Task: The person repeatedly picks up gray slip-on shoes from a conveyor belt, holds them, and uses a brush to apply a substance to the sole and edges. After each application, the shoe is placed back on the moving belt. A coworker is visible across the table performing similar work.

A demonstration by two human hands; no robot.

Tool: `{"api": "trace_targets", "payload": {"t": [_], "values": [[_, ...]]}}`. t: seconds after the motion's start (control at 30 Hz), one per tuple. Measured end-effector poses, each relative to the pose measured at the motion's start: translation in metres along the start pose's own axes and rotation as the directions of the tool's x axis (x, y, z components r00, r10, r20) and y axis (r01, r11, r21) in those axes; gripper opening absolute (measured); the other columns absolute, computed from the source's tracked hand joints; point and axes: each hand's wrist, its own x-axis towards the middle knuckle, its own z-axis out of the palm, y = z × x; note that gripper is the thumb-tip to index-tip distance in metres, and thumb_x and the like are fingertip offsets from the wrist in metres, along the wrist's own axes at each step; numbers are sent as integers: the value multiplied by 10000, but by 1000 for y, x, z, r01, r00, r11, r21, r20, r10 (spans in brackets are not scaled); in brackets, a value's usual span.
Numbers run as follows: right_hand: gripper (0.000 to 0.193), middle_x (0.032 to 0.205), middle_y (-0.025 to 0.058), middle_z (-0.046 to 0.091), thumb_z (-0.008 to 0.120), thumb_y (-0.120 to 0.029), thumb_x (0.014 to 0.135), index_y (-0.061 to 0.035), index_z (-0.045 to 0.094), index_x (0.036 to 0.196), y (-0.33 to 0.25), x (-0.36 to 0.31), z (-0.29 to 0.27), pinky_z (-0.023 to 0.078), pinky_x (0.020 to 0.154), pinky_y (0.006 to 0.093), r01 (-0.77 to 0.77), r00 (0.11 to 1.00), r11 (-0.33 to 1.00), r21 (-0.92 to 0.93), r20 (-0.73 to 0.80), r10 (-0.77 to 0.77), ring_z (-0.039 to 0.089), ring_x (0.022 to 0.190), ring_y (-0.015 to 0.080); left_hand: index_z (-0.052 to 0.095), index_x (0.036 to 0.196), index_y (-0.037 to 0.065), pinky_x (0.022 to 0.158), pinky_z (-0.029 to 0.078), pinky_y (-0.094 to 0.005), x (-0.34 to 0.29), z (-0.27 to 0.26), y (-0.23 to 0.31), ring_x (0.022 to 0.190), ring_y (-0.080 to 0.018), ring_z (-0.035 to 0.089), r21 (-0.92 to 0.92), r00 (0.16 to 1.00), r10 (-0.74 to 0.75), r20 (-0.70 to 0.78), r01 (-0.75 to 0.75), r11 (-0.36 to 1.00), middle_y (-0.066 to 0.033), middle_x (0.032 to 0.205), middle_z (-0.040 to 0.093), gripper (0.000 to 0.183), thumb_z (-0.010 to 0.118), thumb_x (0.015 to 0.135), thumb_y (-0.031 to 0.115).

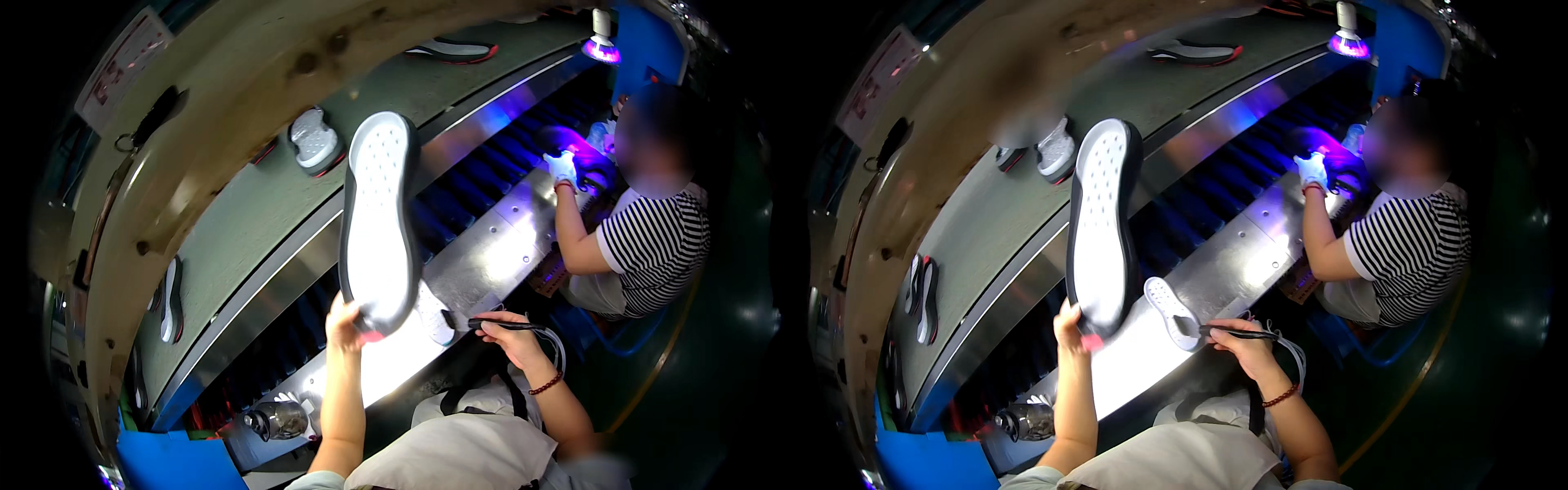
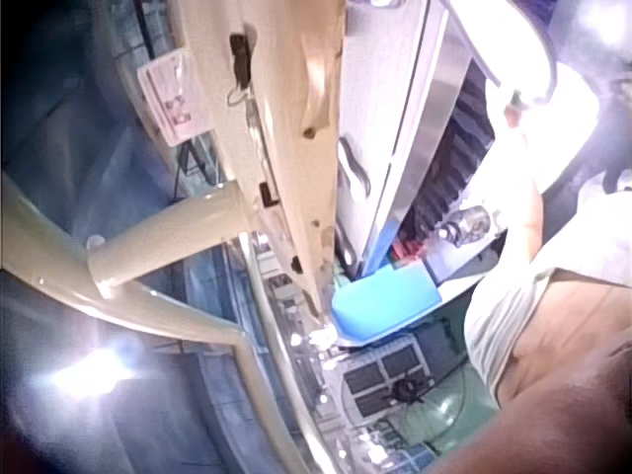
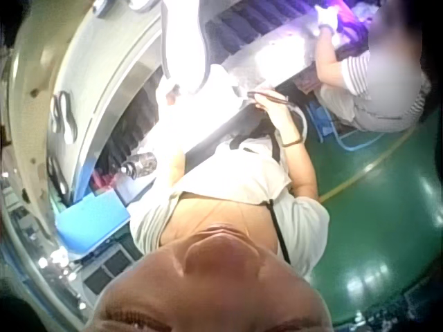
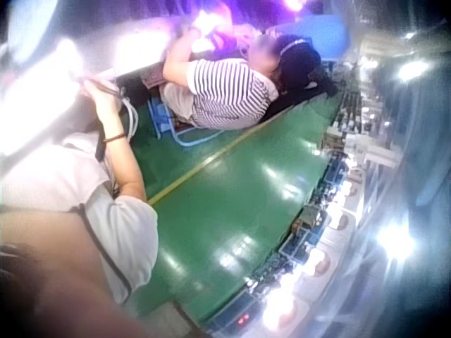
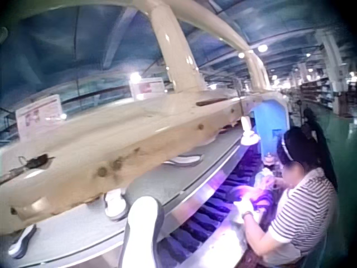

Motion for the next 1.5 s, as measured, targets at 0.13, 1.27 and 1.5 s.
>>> {"api": "trace_targets", "payload": {"t": [0.13,1.27,1.5], "values": [[208,833,86,637,629,-24,745,22,601,946,14,11,-6,472,617,204,52,998,998,-25,-44,-54,600,710,116,340,1266,-38,931,391,-383,-47,-25,-8,1106,-273,484,-196,931,-339,137,361,912,-192,1214,461,709,628,619,-22],[154,723,159,617,591,-100,664,-8,632,782,-15,42,189,475,621,304,785,594,392,-479,760,-262,612,662,243,379,1242,72,912,408,-361,-92,14,-41,1043,-208,502,-211,831,-73,-552,-55,976,-103,1169,493,778,251,785,690],[144,697,122,622,615,-109,616,-25,629,732,-15,-7,141,478,629,328,781,506,400,-480,862,46,598,655,283,418,1233,100,905,405,-375,-104,-23,-12,1045,-230,499,-153,840,66,-539,-175,973,-84,1175,506,793,269,760,718]]}}
